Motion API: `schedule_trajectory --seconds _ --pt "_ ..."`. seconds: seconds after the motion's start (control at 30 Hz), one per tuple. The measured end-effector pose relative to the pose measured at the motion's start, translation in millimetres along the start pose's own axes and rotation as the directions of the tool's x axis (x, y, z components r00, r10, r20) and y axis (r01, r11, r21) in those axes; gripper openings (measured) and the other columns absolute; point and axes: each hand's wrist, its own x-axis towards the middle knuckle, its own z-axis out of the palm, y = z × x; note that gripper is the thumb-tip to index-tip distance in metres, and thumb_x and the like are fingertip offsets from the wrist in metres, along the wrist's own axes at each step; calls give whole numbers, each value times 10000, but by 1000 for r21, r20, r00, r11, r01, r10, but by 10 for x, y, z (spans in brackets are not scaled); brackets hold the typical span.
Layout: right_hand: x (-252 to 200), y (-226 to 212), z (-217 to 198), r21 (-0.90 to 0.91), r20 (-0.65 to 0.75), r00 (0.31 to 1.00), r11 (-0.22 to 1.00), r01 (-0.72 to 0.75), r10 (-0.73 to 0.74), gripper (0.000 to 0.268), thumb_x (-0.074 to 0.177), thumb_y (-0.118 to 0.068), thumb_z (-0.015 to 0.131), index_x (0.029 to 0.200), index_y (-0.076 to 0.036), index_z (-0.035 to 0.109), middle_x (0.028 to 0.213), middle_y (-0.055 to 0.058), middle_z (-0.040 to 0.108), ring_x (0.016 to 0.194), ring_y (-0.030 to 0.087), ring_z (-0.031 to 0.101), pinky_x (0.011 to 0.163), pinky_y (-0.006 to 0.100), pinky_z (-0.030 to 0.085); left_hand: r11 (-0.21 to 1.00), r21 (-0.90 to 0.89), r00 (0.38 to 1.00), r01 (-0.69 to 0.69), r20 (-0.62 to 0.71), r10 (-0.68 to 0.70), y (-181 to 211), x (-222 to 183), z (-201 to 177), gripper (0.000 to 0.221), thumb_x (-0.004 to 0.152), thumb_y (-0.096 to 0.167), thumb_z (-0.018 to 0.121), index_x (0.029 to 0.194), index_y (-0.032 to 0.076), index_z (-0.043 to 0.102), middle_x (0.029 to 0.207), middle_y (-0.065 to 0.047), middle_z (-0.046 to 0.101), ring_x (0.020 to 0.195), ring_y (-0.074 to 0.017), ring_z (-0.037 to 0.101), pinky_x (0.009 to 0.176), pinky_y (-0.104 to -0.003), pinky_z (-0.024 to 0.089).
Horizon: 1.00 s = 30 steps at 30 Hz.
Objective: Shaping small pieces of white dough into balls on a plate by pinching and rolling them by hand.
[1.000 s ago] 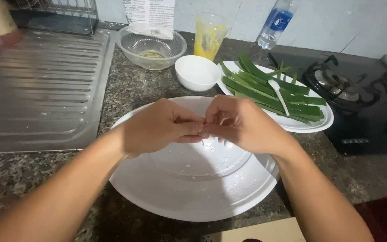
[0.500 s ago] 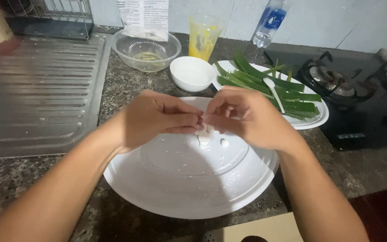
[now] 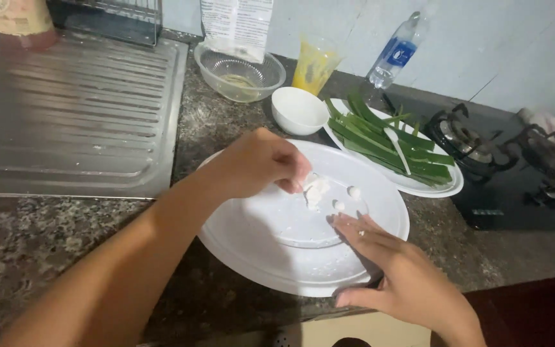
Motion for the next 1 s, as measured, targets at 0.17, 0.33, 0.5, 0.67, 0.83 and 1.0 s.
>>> schedule_trajectory --seconds 0.17,0.33,0.5,0.67,0.83,1.0 --pt "19 -228 -53 63 51 999 998 -14 11 924 695 -411 877 1494 -370 414 1601 -135 406 1552 131 225 554 304 649 973 162 984 164 39 -172 183 -103 14 256 851 168 575 939 83 800 862 -49 814 708 -70 723 498 -218 345" --pt "-39 -71 -74 232 -15 964 937 261 -265 824 777 -208 846 1496 -227 446 1577 -17 442 1500 294 333 1191 504 244 953 244 976 179 76 -202 139 -83 26 314 908 338 612 1052 117 782 926 -56 814 824 -99 786 470 -218 335" --pt "-245 223 10 -260 -213 912 920 293 -351 1032 659 -413 936 1517 -187 408 1603 66 385 1505 356 267 1210 539 161 939 310 979 151 87 -186 71 -104 31 302 962 310 635 780 77 699 765 -90 785 681 -117 702 595 -269 446" --pt "-329 -24 236 -383 -200 932 900 209 -302 788 817 -492 773 1424 -71 499 1571 123 397 1462 278 323 1198 563 130 949 293 986 119 78 -148 -108 -16 101 351 950 272 660 648 97 617 679 -74 737 688 -124 750 520 -276 354" --pt "-273 -370 352 -343 -209 924 909 239 -322 660 905 -547 656 1366 -82 573 1467 185 510 1398 282 437 1194 562 147 954 279 989 114 64 -137 -126 -25 105 347 901 225 627 584 96 576 689 -103 749 634 -129 718 461 -268 256" --pt "-28 -724 346 -295 -202 883 886 357 -423 647 977 -413 607 1399 57 473 1373 210 603 1396 327 455 1172 585 222 972 231 996 48 61 -63 -238 19 100 454 906 243 647 510 126 457 582 -68 683 689 -155 808 459 -247 251"
